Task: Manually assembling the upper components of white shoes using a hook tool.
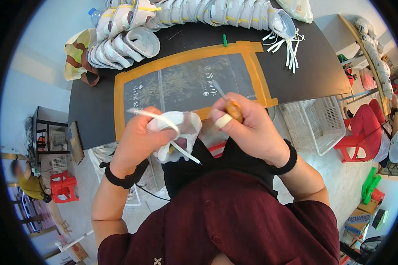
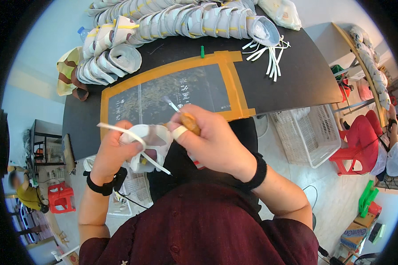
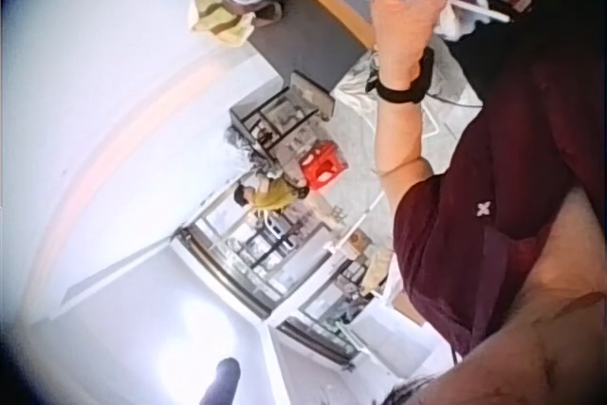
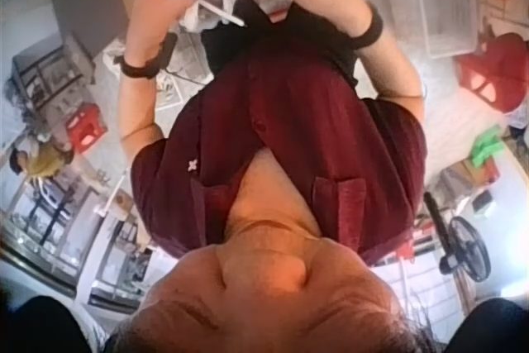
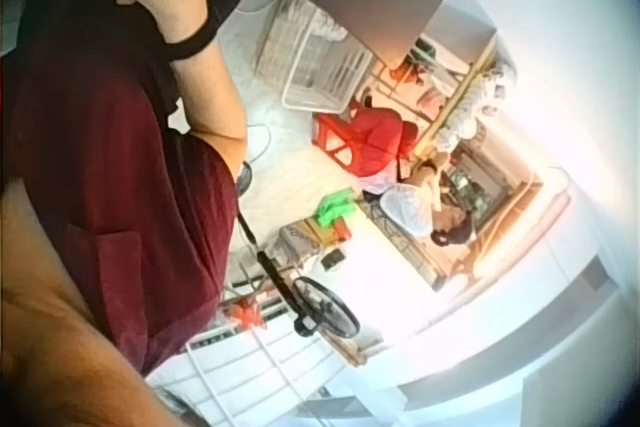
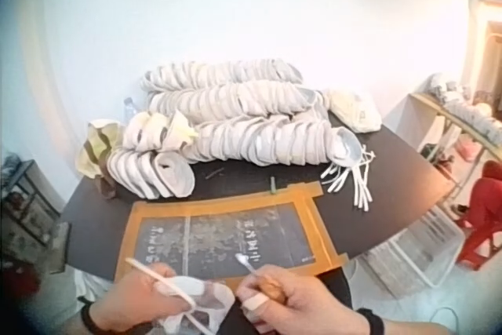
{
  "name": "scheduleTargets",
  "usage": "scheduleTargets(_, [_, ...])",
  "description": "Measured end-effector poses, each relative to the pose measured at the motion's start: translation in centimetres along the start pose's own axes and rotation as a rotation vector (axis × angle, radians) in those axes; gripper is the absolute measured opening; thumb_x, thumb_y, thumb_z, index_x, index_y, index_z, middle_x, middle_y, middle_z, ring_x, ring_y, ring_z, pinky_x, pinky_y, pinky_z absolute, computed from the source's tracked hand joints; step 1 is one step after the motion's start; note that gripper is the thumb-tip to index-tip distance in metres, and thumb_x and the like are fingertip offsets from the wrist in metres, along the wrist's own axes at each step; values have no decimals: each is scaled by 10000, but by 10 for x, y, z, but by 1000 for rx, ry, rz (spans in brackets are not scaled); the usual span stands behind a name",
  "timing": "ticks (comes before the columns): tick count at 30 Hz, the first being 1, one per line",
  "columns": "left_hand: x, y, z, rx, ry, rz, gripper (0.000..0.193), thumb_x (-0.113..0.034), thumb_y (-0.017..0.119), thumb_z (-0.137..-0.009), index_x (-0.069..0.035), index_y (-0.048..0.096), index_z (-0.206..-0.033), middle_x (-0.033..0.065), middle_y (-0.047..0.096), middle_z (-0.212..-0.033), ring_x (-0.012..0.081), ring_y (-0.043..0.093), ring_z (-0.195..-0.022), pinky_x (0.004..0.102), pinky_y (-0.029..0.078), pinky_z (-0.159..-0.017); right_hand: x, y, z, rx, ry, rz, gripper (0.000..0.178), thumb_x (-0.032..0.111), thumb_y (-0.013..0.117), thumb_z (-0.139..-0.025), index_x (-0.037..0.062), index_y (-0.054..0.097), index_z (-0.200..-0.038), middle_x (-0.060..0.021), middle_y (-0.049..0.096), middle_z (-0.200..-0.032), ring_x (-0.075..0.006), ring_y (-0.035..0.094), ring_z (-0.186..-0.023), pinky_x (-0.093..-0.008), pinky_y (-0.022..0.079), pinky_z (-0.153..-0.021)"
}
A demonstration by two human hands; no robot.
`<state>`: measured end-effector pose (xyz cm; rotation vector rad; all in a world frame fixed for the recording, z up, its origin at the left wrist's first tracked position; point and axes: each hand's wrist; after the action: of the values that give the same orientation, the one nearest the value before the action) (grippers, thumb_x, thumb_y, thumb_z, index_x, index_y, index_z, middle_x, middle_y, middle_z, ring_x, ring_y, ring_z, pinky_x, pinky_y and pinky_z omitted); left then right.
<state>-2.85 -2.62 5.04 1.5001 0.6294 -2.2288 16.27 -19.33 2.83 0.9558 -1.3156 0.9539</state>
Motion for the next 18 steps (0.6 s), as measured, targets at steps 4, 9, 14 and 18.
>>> scheduleTargets(4, [-13,0,3,8,164,-433,347,-182,817,-735,-31,583,-943,39,633,-841,107,599,-787,286,482,-679,-3,8,-20,91,-39,98,172,217,647,-954,53,598,-972,34,566,-852,-41,483,-773,-227,437,-699])
scheduleTargets(9, [-33,-4,7,49,181,-638,353,-189,806,-734,-21,572,-937,66,620,-833,125,590,-776,294,479,-684,-25,7,-31,122,78,37,253,248,687,-931,38,601,-1041,18,591,-896,-54,524,-826,-239,457,-743])
scheduleTargets(14, [-36,-19,-5,161,50,-374,325,-195,781,-788,-34,571,-976,30,610,-874,93,577,-812,271,477,-698,-33,21,-24,258,-137,137,680,348,786,-816,2,484,-1317,-191,624,-1161,-268,599,-1101,-358,474,-946])
scheduleTargets(18, [-11,-28,-21,249,-111,-48,321,-186,750,-839,-63,555,-1061,1,597,-931,62,581,-841,234,489,-731,-29,28,-21,273,60,67,735,268,802,-800,-5,426,-1369,-198,597,-1219,-261,582,-1135,-356,471,-955])
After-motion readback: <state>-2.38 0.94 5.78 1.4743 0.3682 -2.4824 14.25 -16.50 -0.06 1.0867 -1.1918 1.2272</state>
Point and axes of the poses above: each hand's wrist, its own z-axis away from the middle knuckle, its own y-axis out of the palm, x = y × z
